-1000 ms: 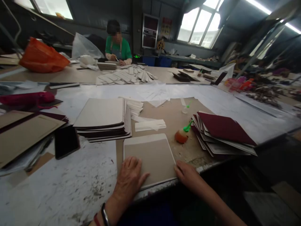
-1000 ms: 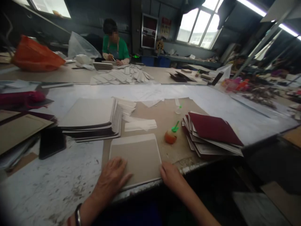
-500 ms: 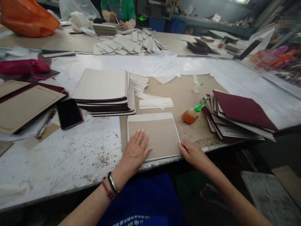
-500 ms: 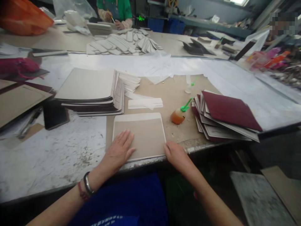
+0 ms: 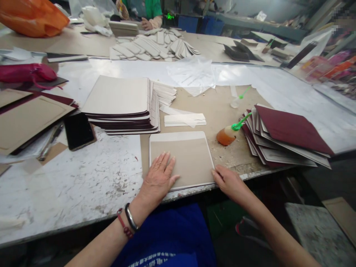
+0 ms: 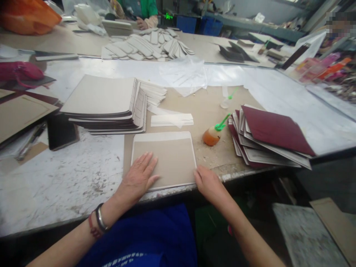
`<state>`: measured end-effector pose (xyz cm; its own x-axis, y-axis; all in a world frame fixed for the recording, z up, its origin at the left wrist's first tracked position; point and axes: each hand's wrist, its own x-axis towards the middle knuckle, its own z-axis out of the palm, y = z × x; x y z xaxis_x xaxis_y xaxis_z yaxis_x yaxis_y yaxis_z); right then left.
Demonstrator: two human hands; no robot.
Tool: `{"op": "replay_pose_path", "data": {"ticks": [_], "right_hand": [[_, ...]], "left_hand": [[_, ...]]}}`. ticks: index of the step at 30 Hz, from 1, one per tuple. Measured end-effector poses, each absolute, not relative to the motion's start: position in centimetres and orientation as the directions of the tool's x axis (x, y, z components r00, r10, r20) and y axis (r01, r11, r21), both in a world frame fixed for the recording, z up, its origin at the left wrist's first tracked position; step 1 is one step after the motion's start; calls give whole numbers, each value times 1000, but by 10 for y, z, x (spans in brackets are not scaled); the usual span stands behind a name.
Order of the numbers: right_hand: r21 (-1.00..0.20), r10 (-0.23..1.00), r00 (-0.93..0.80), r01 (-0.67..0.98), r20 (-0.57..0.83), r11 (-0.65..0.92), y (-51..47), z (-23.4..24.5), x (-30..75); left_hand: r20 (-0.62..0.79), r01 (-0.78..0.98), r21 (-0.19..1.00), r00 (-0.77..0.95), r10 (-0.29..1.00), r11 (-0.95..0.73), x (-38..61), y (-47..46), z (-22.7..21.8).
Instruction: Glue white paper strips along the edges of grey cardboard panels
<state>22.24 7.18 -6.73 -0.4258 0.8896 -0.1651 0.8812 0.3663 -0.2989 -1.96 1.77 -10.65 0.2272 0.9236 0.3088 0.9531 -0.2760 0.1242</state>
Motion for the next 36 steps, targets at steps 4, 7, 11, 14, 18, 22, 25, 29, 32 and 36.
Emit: {"op": "replay_pose_path", "data": {"ticks": [4, 7, 11, 14, 18, 22, 25, 29, 32, 36], "right_hand": [[-293, 893, -414, 888, -175, 354, 71, -68, 223], [-304, 894, -421, 881, -153, 363, 71, -69, 223], [-304, 896, -424, 877, -133, 371, 71, -68, 223], [-295, 899, -415, 884, -139, 363, 70, -67, 223], [-296, 896, -424, 879, -128, 374, 70, -68, 223], [-313, 901, -419, 875, -108, 369, 71, -70, 224], [-333, 900, -422, 869, -108, 367, 70, -71, 224], [-392, 894, -444, 835, -63, 387, 71, -76, 227], [-427, 895, -442, 821, -53, 380, 73, -84, 231], [-426, 893, -445, 821, -61, 380, 77, -92, 235]], "left_hand": [[282, 930, 181, 262, 923, -319, -21, 14, -101], [272, 913, 226, 275, 922, -339, -22, 12, -99], [292, 915, 220, 269, 918, -338, -21, 12, -100], [312, 915, 222, 261, 913, -337, -21, 12, -102], [339, 914, 215, 260, 904, -343, -20, 12, -102], [332, 914, 206, 270, 904, -349, -20, 12, -102], [324, 912, 229, 259, 910, -341, -20, 12, -102], [307, 906, 265, 246, 919, -331, -20, 11, -102], [291, 903, 275, 248, 924, -329, -20, 11, -101], [280, 913, 258, 242, 929, -315, -20, 10, -100]]}}
